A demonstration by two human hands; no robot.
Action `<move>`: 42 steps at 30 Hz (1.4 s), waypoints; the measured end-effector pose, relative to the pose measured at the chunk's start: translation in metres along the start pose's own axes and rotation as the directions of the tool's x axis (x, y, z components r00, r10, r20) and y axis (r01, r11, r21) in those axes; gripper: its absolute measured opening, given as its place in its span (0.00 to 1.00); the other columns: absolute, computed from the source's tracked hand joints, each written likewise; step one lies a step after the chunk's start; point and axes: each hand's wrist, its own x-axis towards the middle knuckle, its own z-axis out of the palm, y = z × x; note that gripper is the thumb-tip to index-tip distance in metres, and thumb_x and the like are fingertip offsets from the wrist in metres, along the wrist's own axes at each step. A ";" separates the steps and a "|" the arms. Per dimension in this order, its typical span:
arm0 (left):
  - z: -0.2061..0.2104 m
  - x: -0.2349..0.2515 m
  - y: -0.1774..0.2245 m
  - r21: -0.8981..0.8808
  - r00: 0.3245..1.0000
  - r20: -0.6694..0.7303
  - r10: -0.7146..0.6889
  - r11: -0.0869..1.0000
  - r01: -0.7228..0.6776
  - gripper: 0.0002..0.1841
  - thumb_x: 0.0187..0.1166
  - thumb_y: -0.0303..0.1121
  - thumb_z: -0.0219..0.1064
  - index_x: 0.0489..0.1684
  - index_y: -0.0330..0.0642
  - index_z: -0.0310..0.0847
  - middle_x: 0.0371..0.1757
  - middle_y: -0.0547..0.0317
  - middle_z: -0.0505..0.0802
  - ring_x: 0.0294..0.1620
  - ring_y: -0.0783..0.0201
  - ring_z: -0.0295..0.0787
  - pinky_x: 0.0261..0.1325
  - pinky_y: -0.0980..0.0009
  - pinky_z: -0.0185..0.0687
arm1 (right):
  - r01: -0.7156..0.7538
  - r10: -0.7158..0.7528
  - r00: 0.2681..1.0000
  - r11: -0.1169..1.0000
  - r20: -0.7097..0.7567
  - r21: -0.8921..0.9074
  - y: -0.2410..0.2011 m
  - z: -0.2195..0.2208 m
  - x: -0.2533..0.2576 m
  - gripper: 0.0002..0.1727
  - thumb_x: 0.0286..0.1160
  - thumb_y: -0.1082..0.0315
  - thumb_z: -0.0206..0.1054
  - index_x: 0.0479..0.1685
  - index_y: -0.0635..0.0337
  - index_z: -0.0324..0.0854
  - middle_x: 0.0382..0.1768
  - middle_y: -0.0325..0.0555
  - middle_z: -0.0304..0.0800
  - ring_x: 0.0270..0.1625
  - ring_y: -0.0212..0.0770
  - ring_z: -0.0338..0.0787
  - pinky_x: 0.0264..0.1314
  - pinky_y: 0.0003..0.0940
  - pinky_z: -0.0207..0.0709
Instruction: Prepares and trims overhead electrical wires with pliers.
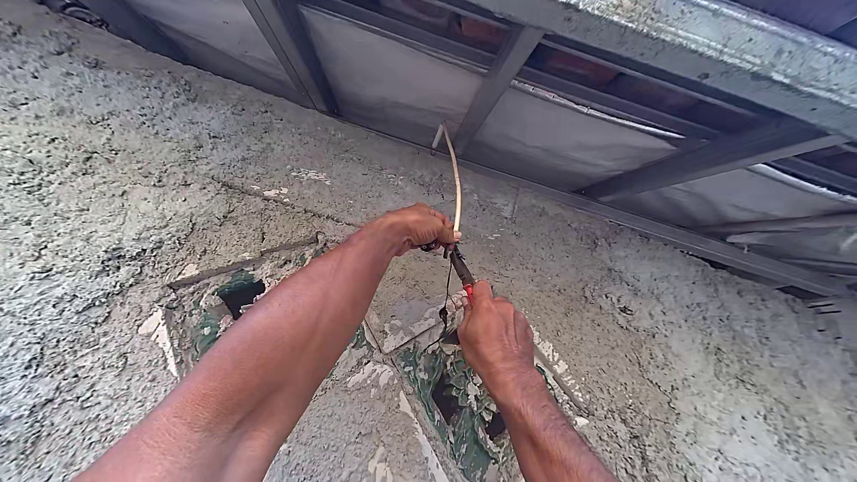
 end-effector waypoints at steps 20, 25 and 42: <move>-0.006 -0.008 -0.027 -0.152 0.998 -0.065 0.026 0.988 -0.036 0.08 0.83 0.35 0.68 0.45 0.41 0.89 0.32 0.61 0.92 0.20 0.76 0.73 0.20 0.80 0.59 | 0.080 -0.080 0.996 0.997 -0.039 -0.007 -0.009 0.012 -0.008 0.12 0.88 0.60 0.54 0.52 0.57 0.77 0.37 0.59 0.86 0.36 0.62 0.91 0.32 0.58 0.82; -0.007 -0.010 -0.030 -0.185 0.996 -0.088 0.018 0.982 -0.034 0.10 0.83 0.37 0.69 0.51 0.42 0.90 0.33 0.62 0.92 0.22 0.75 0.75 0.22 0.80 0.61 | 0.153 -0.153 0.988 0.987 -0.006 -0.043 -0.008 0.021 -0.017 0.12 0.88 0.59 0.56 0.53 0.56 0.77 0.36 0.59 0.86 0.36 0.63 0.91 0.31 0.58 0.82; -0.024 -0.019 -0.005 0.013 0.990 -0.116 -0.077 0.997 0.079 0.13 0.85 0.45 0.66 0.57 0.53 0.90 0.36 0.65 0.92 0.26 0.71 0.80 0.27 0.77 0.67 | -0.086 -0.024 0.905 0.968 0.425 0.236 0.077 0.069 -0.101 0.17 0.90 0.50 0.55 0.48 0.54 0.78 0.29 0.49 0.85 0.36 0.52 0.90 0.41 0.56 0.81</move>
